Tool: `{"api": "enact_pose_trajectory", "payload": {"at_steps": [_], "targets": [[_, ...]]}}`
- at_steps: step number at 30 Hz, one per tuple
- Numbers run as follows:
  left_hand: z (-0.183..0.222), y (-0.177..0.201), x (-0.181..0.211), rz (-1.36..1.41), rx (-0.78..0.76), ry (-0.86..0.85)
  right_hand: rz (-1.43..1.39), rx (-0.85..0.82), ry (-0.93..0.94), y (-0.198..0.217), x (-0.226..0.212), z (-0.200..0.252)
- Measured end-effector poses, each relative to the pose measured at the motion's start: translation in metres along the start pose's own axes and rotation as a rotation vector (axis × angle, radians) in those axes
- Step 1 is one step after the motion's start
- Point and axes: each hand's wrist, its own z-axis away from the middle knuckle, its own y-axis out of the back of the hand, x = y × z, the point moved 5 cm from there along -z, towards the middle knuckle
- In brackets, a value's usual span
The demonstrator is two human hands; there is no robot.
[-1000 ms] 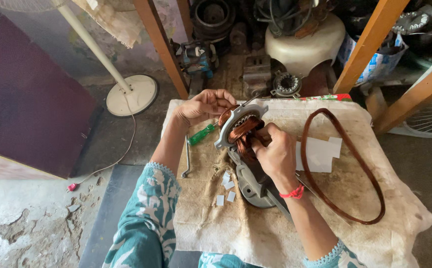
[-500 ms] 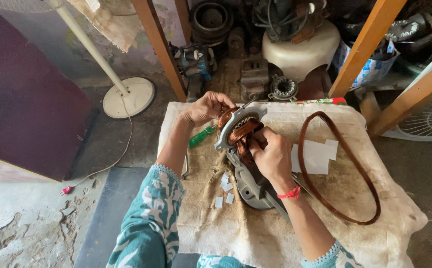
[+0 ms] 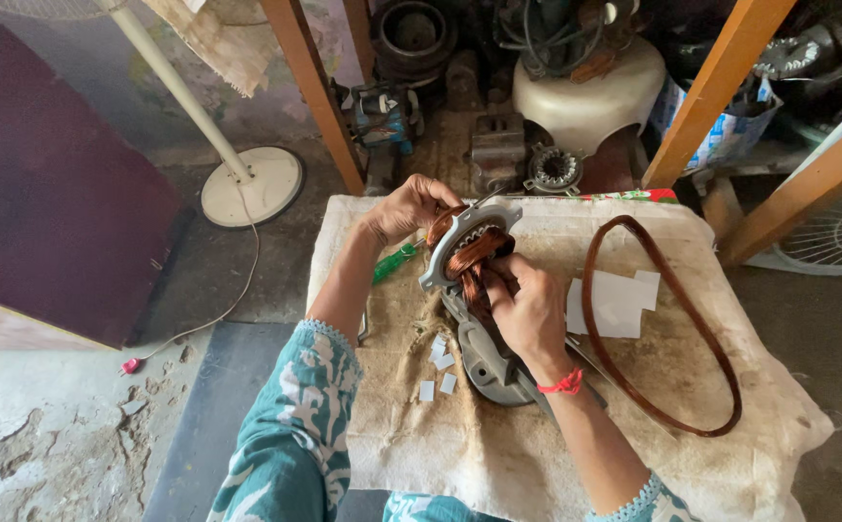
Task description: The person manipulates copper windings on a motor stator, using fingers and a small tool to adjust and separate the wires. The person repeatedly presses and repositions the windings within the stator slots.
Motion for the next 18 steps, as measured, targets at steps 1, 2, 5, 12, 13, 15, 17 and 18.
{"api": "enact_pose_trajectory", "payload": {"at_steps": [1, 2, 5, 12, 13, 15, 17, 18], "targets": [[0.0, -0.001, 0.0, 0.025, -0.002, 0.002, -0.002, 0.005, -0.016, -0.001, 0.001, 0.002], [0.0, -0.002, 0.0, 0.049, -0.004, 0.003, -0.003, 0.01, -0.032, -0.001, 0.001, 0.004], [0.0, -0.005, 0.0, 0.074, -0.01, 0.011, 0.022, 0.049, 0.042, -0.001, -0.004, 0.006], [-0.002, -0.006, -0.005, 0.123, -0.084, -0.021, 0.179, 0.112, 0.1, -0.002, -0.017, 0.018], [-0.002, -0.005, -0.007, 0.132, -0.088, -0.023, 0.106, 0.125, 0.088, -0.003, -0.017, 0.021], [-0.001, -0.006, -0.009, 0.137, -0.101, -0.024, -0.043, 0.148, 0.063, -0.005, -0.018, 0.028], [0.0, -0.005, -0.009, 0.126, -0.12, -0.028, -0.085, 0.106, -0.035, -0.007, -0.014, 0.03], [-0.001, -0.004, -0.008, 0.137, -0.113, -0.053, -0.105, 0.088, -0.082, -0.006, -0.011, 0.029]]}}
